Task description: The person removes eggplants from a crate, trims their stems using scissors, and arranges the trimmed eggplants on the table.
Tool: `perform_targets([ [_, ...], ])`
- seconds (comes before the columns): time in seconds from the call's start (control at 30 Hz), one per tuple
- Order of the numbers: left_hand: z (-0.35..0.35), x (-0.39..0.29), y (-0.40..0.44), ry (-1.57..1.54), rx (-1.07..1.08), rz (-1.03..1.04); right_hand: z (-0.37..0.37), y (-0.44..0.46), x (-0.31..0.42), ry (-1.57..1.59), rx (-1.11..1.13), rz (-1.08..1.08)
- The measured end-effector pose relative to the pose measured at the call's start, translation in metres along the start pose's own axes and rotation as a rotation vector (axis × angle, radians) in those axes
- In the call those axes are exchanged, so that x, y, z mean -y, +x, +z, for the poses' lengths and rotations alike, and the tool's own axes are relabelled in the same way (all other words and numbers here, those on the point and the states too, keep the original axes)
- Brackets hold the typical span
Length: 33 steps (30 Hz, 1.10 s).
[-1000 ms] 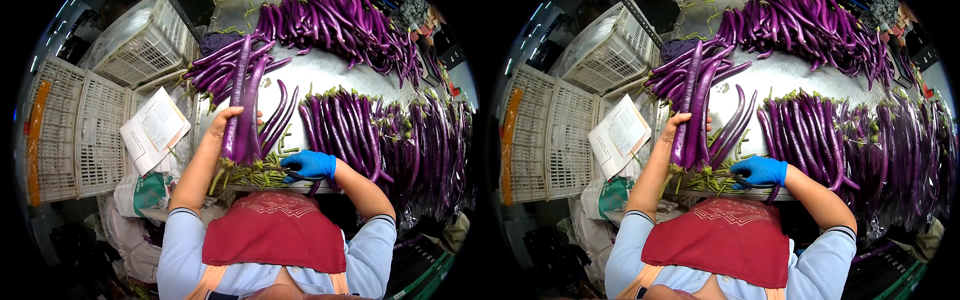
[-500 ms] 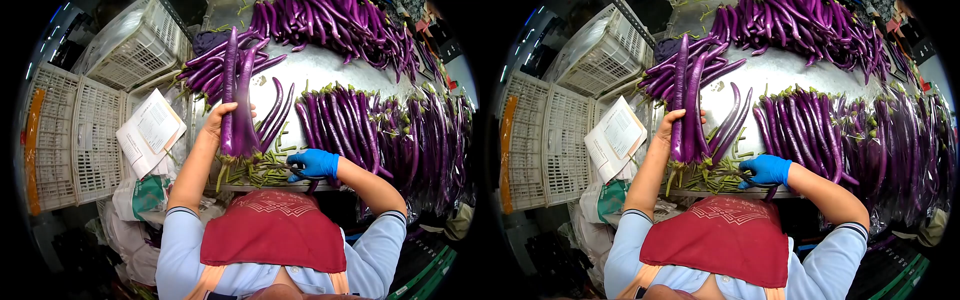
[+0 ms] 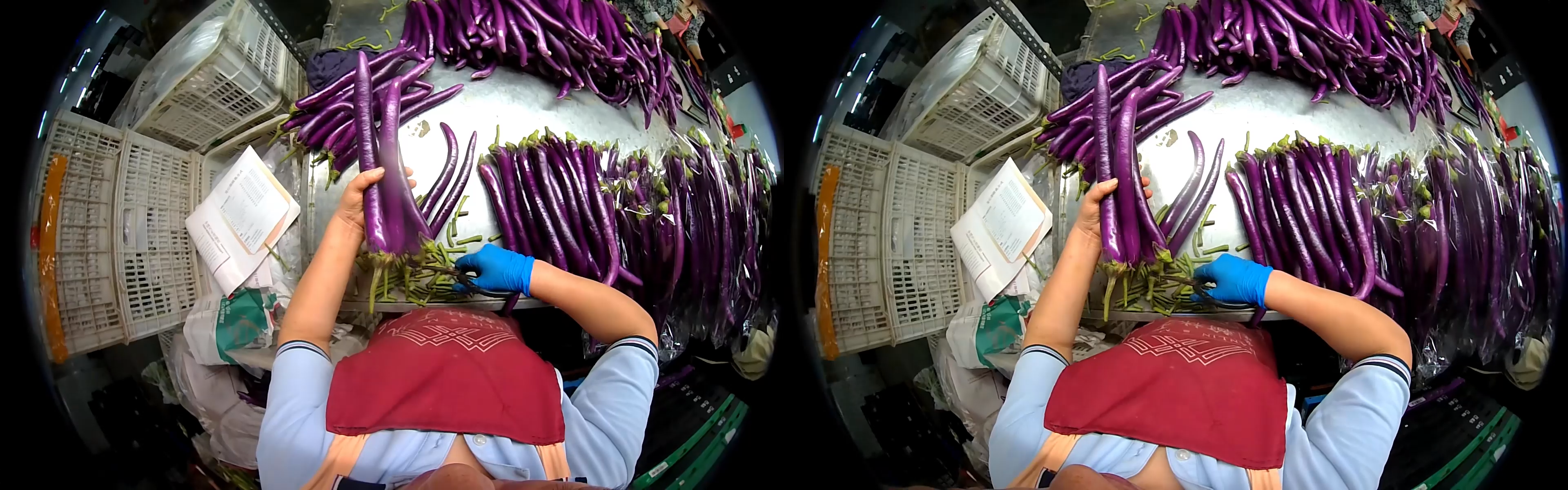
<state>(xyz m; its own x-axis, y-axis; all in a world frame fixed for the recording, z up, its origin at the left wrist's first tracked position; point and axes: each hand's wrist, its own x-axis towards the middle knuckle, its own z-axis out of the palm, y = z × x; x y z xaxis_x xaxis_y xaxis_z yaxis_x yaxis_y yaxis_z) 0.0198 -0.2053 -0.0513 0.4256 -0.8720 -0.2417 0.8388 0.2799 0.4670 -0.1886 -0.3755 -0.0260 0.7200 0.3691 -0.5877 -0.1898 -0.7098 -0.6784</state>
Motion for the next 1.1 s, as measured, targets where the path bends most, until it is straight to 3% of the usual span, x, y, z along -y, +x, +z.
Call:
perform_targets([
  [0.17, 0.002, -0.006, 0.000, 0.049, -0.045, 0.031, 0.005, -0.011, 0.004, 0.132, 0.042, 0.026],
  [0.4, 0.021, 0.009, 0.006, 0.017, 0.010, 0.074, 0.015, 0.010, 0.022, 0.231, -0.077, -0.031],
  [0.67, 0.012, 0.015, 0.008, 0.300, -0.056, 0.117, 0.031, -0.002, 0.014, 0.186, -0.282, -0.018],
  [1.0, 0.010, 0.023, 0.009, -0.131, 0.138, 0.153, 0.023, -0.020, 0.009, 0.045, -0.275, -0.015],
  [1.1, 0.010, 0.025, 0.008, -0.073, 0.096, 0.210, 0.019, -0.019, 0.015, 0.084, -0.250, 0.004],
])
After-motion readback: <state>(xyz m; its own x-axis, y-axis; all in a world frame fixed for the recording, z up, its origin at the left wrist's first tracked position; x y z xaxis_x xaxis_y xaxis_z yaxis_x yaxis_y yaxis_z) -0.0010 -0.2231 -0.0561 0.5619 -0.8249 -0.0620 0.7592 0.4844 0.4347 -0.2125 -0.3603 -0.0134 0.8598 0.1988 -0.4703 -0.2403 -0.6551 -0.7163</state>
